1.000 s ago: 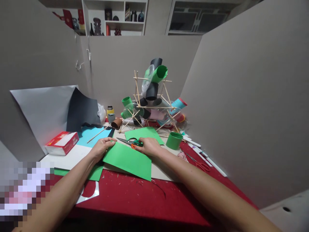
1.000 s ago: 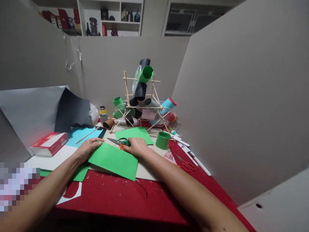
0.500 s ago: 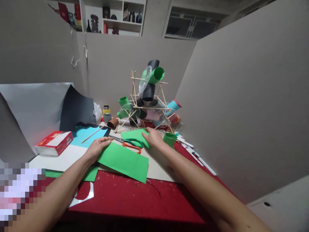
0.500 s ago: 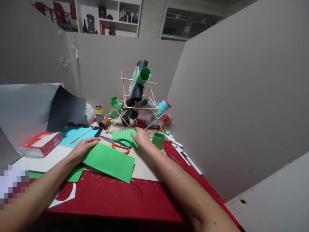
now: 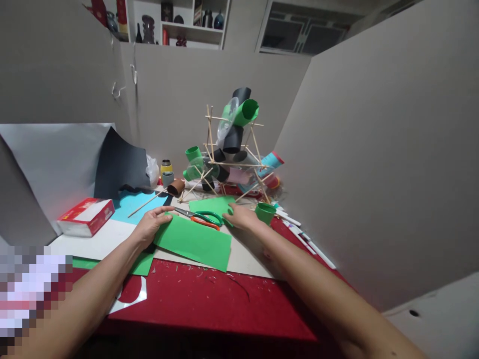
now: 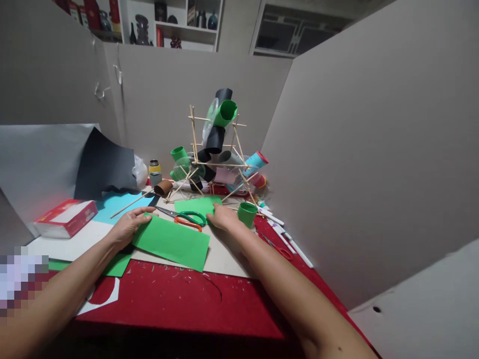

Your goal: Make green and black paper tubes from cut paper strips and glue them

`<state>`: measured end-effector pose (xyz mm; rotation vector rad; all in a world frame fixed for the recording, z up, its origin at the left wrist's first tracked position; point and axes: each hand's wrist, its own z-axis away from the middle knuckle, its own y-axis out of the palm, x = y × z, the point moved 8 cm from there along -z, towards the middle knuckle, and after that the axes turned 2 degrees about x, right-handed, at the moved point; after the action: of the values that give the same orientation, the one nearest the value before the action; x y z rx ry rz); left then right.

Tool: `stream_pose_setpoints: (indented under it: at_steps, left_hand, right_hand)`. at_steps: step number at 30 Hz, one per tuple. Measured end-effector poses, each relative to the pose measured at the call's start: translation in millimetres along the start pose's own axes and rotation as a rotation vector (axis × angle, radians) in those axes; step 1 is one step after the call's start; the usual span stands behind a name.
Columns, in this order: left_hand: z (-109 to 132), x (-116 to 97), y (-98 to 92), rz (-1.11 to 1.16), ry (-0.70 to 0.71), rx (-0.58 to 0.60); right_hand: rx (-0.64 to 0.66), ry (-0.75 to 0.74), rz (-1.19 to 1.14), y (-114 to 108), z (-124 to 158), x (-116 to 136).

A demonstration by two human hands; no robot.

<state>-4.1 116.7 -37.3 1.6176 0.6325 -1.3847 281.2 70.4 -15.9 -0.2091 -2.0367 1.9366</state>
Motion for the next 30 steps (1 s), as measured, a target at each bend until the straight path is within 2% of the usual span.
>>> stream_pose_setpoints:
  at_steps: [5,10,12,15,18,22,30]
  left_hand:
    - [2,-3,0.5,-0.009,-0.003,-0.036]
    - [0,0,-0.9,-0.033,-0.033,-0.075]
    - [-1,1,-1.8,-0.048,-0.036,-0.091]
    - [-1,2,-2.6,-0.071,-0.051,-0.117]
    - [0,2,-2.9,-0.075,-0.062,-0.145]
    - [0,2,-3.2,-0.087,-0.071,-0.164]
    - [2,5,-3.7,-0.103,-0.09,-0.15]
  right_hand:
    - [-0.089,-0.033,-0.049,-35,30,-21]
    - [-0.097,0.01,-0.065,-57,75,-69]
    - [-0.065,0.038,-0.058,-56,95,-88]
    - [0.004,0.064,-0.04,-43,119,-107]
    - [0.055,0.078,-0.024,-23,132,-115]
    - [0.041,0.057,-0.066,-6,136,-118]
    - [-0.001,0.046,-0.396,-15,149,-122]
